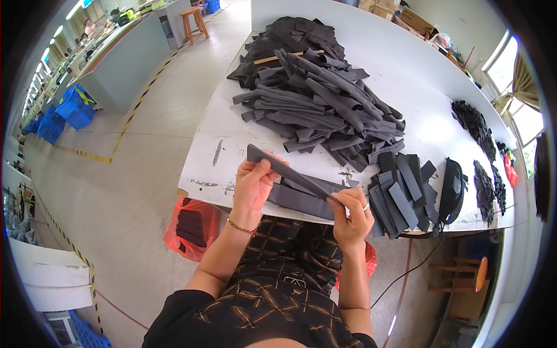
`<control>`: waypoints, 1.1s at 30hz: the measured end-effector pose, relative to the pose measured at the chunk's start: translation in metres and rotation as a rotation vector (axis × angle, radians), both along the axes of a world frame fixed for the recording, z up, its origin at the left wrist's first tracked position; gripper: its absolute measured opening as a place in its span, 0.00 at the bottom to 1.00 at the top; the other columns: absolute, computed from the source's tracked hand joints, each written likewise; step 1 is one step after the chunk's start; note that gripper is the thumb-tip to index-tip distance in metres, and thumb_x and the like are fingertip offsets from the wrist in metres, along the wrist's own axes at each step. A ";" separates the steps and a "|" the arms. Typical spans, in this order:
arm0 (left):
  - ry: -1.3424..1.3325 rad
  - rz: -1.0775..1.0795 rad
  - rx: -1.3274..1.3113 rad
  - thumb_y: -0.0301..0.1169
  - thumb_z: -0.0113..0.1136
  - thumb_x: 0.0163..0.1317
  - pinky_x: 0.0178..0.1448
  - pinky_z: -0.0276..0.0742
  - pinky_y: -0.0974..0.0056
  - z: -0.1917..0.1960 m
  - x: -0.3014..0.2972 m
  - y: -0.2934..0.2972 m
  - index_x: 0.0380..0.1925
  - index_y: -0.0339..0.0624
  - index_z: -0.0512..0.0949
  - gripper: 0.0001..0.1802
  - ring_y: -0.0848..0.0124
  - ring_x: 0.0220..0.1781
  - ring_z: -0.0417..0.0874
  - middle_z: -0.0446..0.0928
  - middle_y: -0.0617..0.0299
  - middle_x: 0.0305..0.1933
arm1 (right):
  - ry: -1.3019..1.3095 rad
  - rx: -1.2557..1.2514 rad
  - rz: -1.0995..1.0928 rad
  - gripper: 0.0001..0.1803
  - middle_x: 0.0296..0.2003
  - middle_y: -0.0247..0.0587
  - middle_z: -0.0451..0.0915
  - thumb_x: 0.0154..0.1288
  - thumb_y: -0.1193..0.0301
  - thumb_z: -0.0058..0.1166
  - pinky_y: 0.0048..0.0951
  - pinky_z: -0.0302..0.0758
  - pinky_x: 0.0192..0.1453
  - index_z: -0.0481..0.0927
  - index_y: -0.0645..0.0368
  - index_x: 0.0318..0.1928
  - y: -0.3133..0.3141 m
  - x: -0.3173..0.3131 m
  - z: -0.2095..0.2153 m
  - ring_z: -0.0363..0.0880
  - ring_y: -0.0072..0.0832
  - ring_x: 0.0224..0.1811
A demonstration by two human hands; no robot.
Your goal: Sorting and stacking black fabric components on a workshop table.
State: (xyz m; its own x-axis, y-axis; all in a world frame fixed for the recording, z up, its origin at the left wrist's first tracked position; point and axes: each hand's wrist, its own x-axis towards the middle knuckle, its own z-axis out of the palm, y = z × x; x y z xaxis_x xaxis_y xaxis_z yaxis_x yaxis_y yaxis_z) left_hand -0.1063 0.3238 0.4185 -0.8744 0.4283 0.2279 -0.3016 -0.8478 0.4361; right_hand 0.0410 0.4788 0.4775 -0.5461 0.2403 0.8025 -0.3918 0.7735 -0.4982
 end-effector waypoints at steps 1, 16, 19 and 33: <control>-0.006 -0.015 0.046 0.24 0.60 0.65 0.52 0.86 0.55 -0.001 -0.001 0.001 0.42 0.34 0.81 0.07 0.55 0.46 0.86 0.83 0.48 0.42 | 0.006 -0.002 0.001 0.13 0.29 0.41 0.78 0.51 0.85 0.66 0.25 0.70 0.27 0.79 0.63 0.37 0.001 0.000 -0.003 0.75 0.29 0.27; 0.314 0.122 -0.306 0.23 0.60 0.64 0.52 0.83 0.55 0.025 -0.003 -0.014 0.41 0.30 0.78 0.08 0.52 0.45 0.86 0.83 0.44 0.40 | -0.210 -0.240 0.075 0.15 0.35 0.43 0.79 0.53 0.78 0.66 0.34 0.74 0.46 0.80 0.65 0.43 0.008 0.005 0.032 0.78 0.38 0.41; 0.365 0.068 -0.291 0.22 0.60 0.64 0.54 0.82 0.55 0.029 0.000 -0.009 0.40 0.30 0.77 0.07 0.53 0.46 0.86 0.83 0.44 0.40 | -0.294 -0.073 0.061 0.15 0.36 0.42 0.79 0.54 0.76 0.65 0.37 0.73 0.46 0.81 0.63 0.44 0.008 -0.006 0.039 0.76 0.39 0.41; 0.629 -0.002 -0.703 0.20 0.65 0.58 0.45 0.81 0.71 0.060 -0.001 -0.020 0.34 0.31 0.83 0.04 0.72 0.40 0.86 0.86 0.54 0.37 | -0.261 0.277 0.111 0.10 0.28 0.35 0.73 0.48 0.80 0.66 0.35 0.67 0.34 0.77 0.58 0.29 0.017 -0.017 0.043 0.73 0.35 0.31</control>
